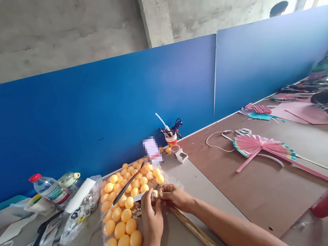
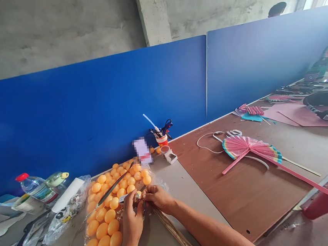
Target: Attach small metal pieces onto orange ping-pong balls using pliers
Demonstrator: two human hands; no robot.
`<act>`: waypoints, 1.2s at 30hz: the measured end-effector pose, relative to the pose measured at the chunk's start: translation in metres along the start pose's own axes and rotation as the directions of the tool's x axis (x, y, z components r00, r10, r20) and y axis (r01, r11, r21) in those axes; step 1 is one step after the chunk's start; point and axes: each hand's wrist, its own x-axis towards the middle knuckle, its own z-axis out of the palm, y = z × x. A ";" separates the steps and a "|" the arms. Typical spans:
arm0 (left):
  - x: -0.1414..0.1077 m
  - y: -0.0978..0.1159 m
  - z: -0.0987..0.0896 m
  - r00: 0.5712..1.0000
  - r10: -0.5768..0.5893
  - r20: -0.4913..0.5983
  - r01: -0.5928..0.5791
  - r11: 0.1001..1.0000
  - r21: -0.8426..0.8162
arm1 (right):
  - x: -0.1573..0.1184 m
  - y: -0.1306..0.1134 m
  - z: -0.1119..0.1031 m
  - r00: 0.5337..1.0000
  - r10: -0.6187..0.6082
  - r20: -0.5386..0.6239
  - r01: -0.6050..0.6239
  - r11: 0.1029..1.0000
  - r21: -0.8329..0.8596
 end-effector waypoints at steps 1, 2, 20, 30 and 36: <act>0.000 0.000 0.000 1.000 0.000 0.002 0.000 1.000 0.004 | 0.000 0.000 0.000 1.000 -0.003 0.003 0.003 1.000 0.004; 0.000 0.000 0.000 1.000 -0.001 0.006 0.001 1.000 0.006 | 0.000 0.000 0.001 1.000 -0.007 0.008 0.006 1.000 0.009; -0.003 -0.004 0.003 0.995 0.102 -0.022 -0.100 0.992 0.077 | 0.002 0.004 -0.005 0.998 -0.011 0.056 0.012 1.000 -0.026; -0.006 -0.004 0.004 0.992 0.124 -0.016 -0.121 0.986 0.117 | 0.000 0.004 0.000 1.000 0.003 -0.014 -0.004 0.992 -0.123; -0.008 -0.005 0.006 0.993 0.119 -0.008 -0.117 0.984 0.137 | -0.001 0.004 0.003 0.997 0.000 -0.079 -0.012 0.989 -0.148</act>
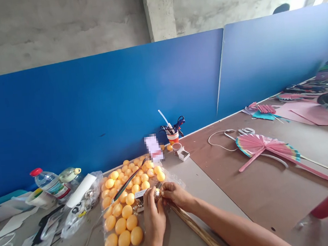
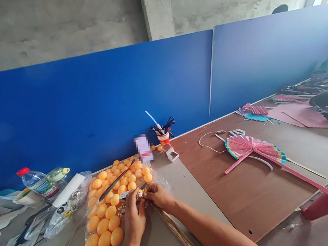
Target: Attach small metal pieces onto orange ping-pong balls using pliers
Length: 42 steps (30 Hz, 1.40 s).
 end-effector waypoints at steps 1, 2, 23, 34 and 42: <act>0.000 0.000 0.000 1.000 0.003 0.001 -0.003 1.000 0.005 | 0.000 0.000 0.000 1.000 0.002 -0.006 -0.002 1.000 -0.002; 0.000 -0.001 0.001 1.000 0.008 0.003 -0.008 1.000 0.010 | 0.001 0.001 0.000 1.000 0.005 -0.009 -0.005 1.000 -0.003; 0.005 0.003 0.000 0.996 -0.090 0.021 0.092 0.986 -0.140 | 0.004 -0.002 -0.003 0.999 0.002 -0.036 0.004 0.984 0.177; 0.013 -0.008 -0.007 0.957 -0.288 -0.044 0.274 0.942 -0.195 | -0.001 -0.012 -0.008 0.970 -0.185 -0.157 -0.002 0.640 -0.769; 0.013 -0.010 -0.007 0.929 -0.369 0.008 0.358 0.897 -0.260 | -0.021 -0.013 0.009 0.986 -0.151 0.065 0.096 0.210 -0.973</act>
